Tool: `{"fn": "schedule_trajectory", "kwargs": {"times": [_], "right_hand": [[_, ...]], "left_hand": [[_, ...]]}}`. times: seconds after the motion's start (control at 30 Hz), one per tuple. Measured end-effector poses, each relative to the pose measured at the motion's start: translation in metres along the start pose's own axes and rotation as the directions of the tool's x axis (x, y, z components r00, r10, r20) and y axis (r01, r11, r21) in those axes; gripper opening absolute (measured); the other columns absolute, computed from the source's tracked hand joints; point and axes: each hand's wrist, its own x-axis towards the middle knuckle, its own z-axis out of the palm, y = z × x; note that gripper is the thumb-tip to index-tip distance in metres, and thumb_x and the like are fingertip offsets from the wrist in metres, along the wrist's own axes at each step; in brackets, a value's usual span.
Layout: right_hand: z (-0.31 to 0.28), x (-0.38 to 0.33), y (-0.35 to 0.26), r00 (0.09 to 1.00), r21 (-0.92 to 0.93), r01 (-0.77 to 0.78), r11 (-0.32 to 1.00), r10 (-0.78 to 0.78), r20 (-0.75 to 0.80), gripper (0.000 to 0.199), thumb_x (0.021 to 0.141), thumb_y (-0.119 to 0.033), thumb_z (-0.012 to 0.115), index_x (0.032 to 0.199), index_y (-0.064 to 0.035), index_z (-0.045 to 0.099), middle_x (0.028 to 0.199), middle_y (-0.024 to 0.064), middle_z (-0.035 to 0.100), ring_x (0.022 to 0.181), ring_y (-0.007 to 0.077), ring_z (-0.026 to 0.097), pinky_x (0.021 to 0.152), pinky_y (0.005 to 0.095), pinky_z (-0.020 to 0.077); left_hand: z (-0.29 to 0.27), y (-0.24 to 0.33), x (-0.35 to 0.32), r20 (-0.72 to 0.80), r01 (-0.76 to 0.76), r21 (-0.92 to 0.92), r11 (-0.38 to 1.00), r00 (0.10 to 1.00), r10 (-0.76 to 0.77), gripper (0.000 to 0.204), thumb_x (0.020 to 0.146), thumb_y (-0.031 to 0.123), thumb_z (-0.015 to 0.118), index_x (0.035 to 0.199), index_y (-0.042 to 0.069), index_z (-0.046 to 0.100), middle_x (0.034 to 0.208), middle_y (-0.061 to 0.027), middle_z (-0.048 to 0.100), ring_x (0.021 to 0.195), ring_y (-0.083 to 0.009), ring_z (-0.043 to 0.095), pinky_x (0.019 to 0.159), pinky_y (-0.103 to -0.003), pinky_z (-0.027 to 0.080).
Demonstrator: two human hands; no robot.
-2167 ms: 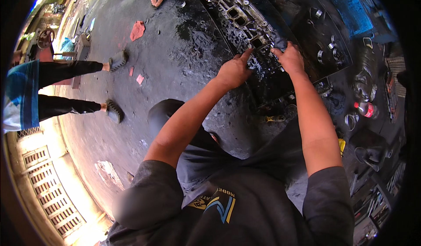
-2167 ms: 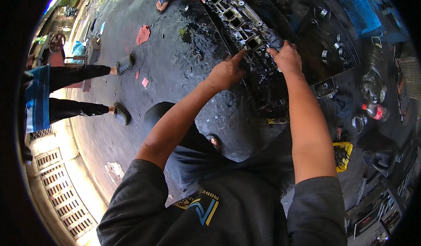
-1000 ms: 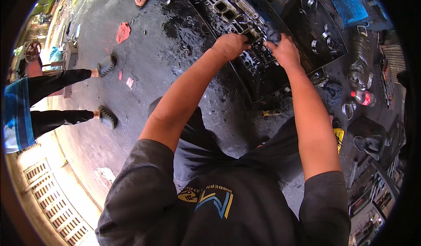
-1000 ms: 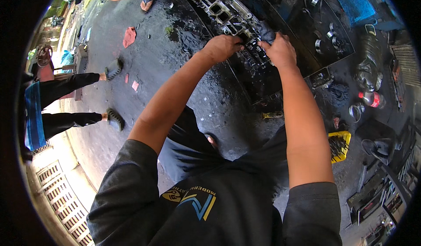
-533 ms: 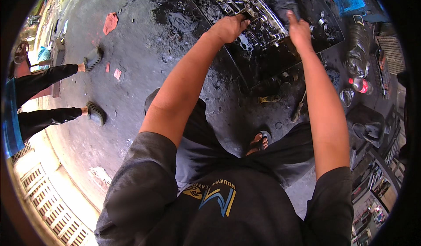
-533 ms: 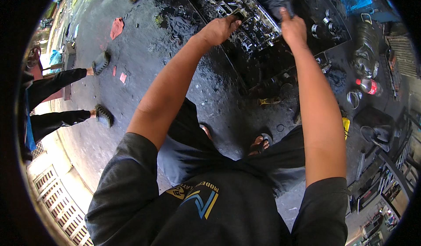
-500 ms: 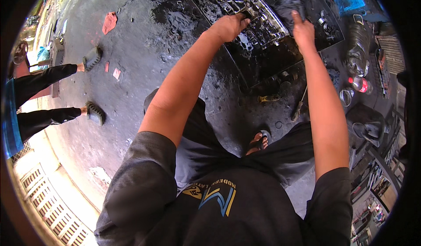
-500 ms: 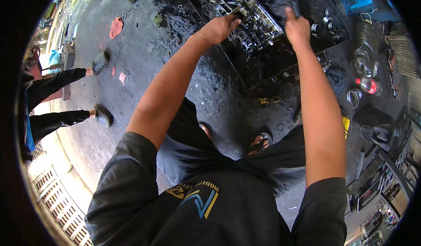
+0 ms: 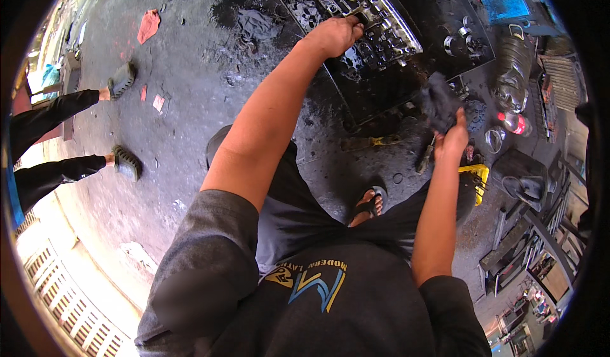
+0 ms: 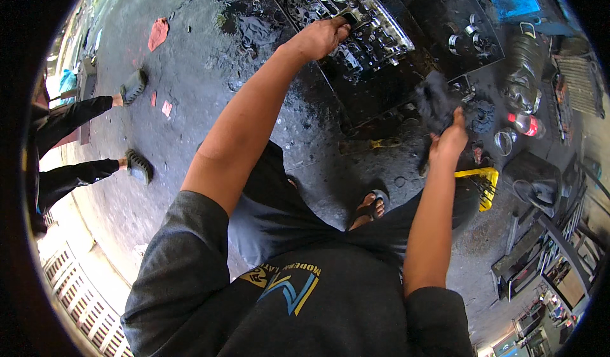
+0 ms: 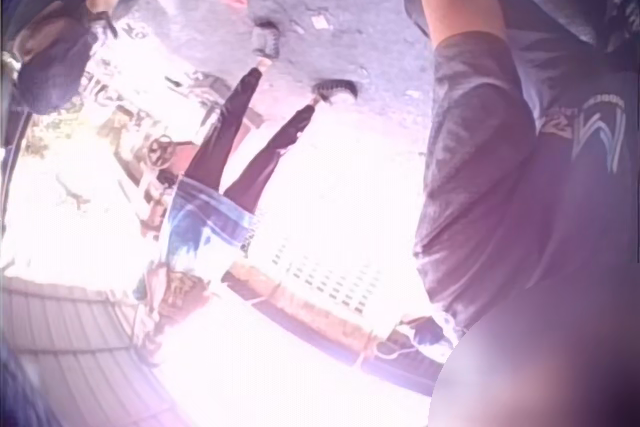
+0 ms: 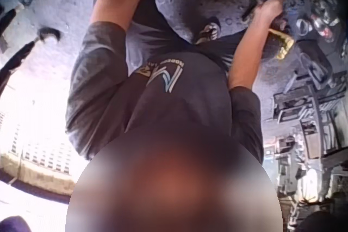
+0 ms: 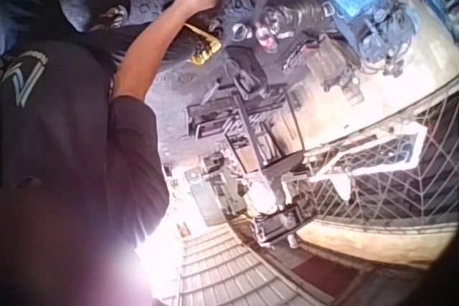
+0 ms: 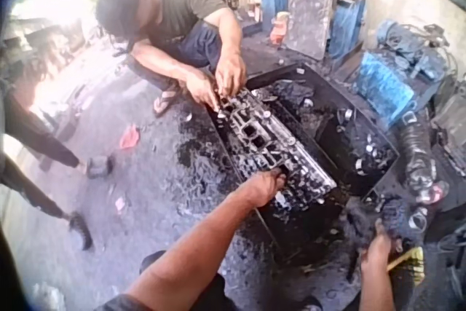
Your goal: The person scrubs and wipes a disassembled engine cylinder head with a rag and a brush, removing grime from the surface and crevices. A second person assists by scrubbing the opposite side of the same part.
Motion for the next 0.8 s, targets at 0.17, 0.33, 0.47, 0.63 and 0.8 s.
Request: {"fn": "schedule_trajectory", "kwargs": {"times": [0.17, 0.33, 0.47, 0.63, 0.8], "right_hand": [[0.027, -0.025, 0.078, 0.979, -0.054, -0.113, 0.992, 0.12, 0.166, 0.04, 0.09, -0.029, 0.067, 0.116, 0.0011, 0.062, 0.106, 0.0133, 0.067, 0.095, 0.0264, 0.065, 0.079, 0.0381, 0.0504], [0.095, 0.006, 0.119, 0.896, -0.717, 0.443, 0.539, -0.23, 0.381, 0.067, 0.088, -0.036, 0.069, 0.132, 0.007, 0.043, 0.124, 0.0264, 0.056, 0.107, 0.0386, 0.06, 0.094, 0.0441, 0.0479], [0.118, -0.004, 0.144, 0.762, -0.823, 0.566, 0.049, -0.412, 0.5, 0.096, 0.082, -0.047, 0.073, 0.146, 0.0054, 0.022, 0.143, 0.0307, 0.037, 0.121, 0.0486, 0.048, 0.098, 0.0527, 0.0452], [0.125, 0.002, 0.146, 0.666, -0.643, 0.71, -0.288, -0.026, 0.746, 0.093, 0.084, -0.042, 0.072, 0.147, 0.005, 0.023, 0.142, 0.0278, 0.038, 0.125, 0.0448, 0.046, 0.098, 0.0505, 0.0467], [0.121, 0.014, 0.129, 0.786, -0.771, 0.548, -0.324, -0.116, 0.607, 0.083, 0.088, -0.041, 0.065, 0.146, 0.0065, 0.029, 0.136, 0.0277, 0.044, 0.12, 0.0408, 0.052, 0.093, 0.0472, 0.0497]], "left_hand": [[0.0, 0.0, -0.001, -0.005, -0.011, 0.027, 1.0, 1.0, 0.011, 0.044, 0.102, 0.036, 0.041, 0.123, 0.002, 0.059, 0.113, -0.0263, 0.064, 0.107, -0.0437, 0.06, 0.094, -0.047, 0.047], [0.005, -0.002, -0.003, -0.071, -0.1, -0.002, 0.995, 0.993, 0.099, 0.04, 0.101, 0.034, 0.045, 0.121, 0.002, 0.059, 0.109, -0.026, 0.065, 0.105, -0.0438, 0.06, 0.09, -0.048, 0.048], [0.011, -0.001, -0.005, -0.141, -0.05, -0.043, 0.998, 0.989, 0.044, 0.037, 0.1, 0.031, 0.044, 0.106, -0.001, 0.061, 0.097, -0.0266, 0.067, 0.096, -0.0434, 0.063, 0.086, -0.049, 0.049], [0.012, 0.001, -0.007, -0.142, -0.012, -0.042, 0.999, 0.99, 0.006, 0.038, 0.1, 0.03, 0.042, 0.11, -0.001, 0.06, 0.105, -0.0279, 0.065, 0.102, -0.0438, 0.06, 0.093, -0.047, 0.047], [0.007, 0.005, -0.011, -0.127, -0.042, -0.032, 0.999, 0.991, 0.037, 0.038, 0.1, 0.031, 0.045, 0.118, 0.0, 0.059, 0.109, -0.0273, 0.064, 0.106, -0.0433, 0.059, 0.092, -0.046, 0.047]]}}
